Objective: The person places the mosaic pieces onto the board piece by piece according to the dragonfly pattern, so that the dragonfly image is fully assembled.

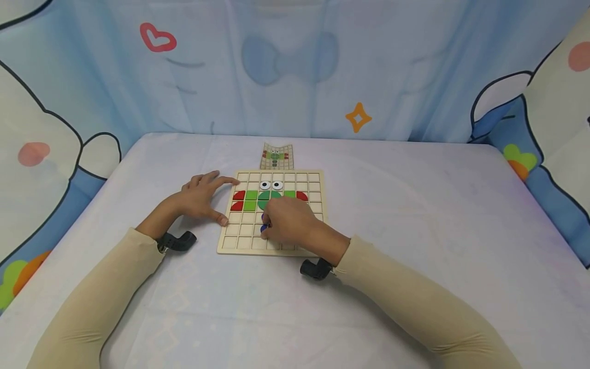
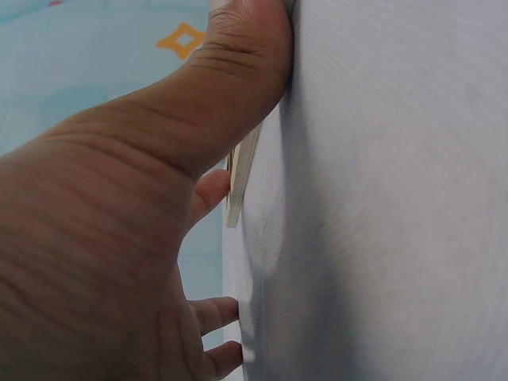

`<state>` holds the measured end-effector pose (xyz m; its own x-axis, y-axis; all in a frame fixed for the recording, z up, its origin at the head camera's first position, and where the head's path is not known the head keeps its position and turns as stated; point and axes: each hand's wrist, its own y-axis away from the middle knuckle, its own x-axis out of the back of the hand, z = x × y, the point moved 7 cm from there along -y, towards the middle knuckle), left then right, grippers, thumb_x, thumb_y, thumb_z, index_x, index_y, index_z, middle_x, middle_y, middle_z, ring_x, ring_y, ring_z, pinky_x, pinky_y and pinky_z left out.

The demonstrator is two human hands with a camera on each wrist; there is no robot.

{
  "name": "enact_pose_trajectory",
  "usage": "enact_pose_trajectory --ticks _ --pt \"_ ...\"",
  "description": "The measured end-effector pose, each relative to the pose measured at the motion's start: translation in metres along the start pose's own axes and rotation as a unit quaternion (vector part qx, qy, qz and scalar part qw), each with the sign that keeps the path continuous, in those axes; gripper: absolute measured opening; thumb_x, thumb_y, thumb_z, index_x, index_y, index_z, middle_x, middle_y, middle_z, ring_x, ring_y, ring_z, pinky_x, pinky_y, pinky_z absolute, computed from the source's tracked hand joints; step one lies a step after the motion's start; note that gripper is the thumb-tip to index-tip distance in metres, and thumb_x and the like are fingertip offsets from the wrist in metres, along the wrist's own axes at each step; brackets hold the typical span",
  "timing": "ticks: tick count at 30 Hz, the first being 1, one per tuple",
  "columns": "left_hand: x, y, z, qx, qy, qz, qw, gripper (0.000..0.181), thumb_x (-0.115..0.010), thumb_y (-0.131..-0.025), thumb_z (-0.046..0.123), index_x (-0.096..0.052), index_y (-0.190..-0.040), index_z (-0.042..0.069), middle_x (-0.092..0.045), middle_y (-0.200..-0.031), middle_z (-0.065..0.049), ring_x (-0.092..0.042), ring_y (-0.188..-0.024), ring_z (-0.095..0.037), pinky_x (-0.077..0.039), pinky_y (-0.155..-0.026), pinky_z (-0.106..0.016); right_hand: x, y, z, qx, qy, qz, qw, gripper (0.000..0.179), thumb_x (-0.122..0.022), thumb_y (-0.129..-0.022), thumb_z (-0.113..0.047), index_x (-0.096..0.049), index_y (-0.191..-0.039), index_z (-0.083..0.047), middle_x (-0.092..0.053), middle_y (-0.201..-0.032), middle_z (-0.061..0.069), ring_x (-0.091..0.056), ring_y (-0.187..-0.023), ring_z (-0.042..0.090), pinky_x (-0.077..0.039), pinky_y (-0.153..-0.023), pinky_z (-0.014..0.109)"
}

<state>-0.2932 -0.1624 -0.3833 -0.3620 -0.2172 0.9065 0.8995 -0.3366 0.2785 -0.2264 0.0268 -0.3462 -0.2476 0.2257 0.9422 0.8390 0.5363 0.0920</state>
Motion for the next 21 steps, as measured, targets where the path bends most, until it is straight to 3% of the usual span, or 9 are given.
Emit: enact_pose_trajectory --ticks 12,21 --pt "-0.001 0.001 -0.001 -0.003 -0.002 0.0 1.0 0.102 -0.084 -0.068 0.058 -0.029 -0.152 0.037 -0.002 -0.165 -0.02 -0.004 -0.147 -0.05 -0.012 -0.112 -0.072 0.009 0.014 0.008 -0.03 0.006 0.023 0.9993 0.021 -0.077 -0.085 -0.035 -0.078 -0.098 -0.017 -0.067 -0.073 -0.009 -0.058 -0.066 0.007 -0.045 -0.054 0.024" --pt "-0.004 -0.001 -0.001 -0.003 -0.003 0.001 1.0 0.1 -0.084 -0.07 0.055 -0.028 -0.152 0.036 -0.002 -0.165 -0.021 -0.005 -0.147 -0.052 -0.012 -0.112 -0.072 0.024 0.051 0.038 -0.049 0.004 0.057 0.9972 0.025 -0.072 -0.089 -0.036 -0.076 -0.096 -0.012 -0.066 -0.073 -0.005 -0.053 -0.059 0.01 -0.043 -0.053 0.025"
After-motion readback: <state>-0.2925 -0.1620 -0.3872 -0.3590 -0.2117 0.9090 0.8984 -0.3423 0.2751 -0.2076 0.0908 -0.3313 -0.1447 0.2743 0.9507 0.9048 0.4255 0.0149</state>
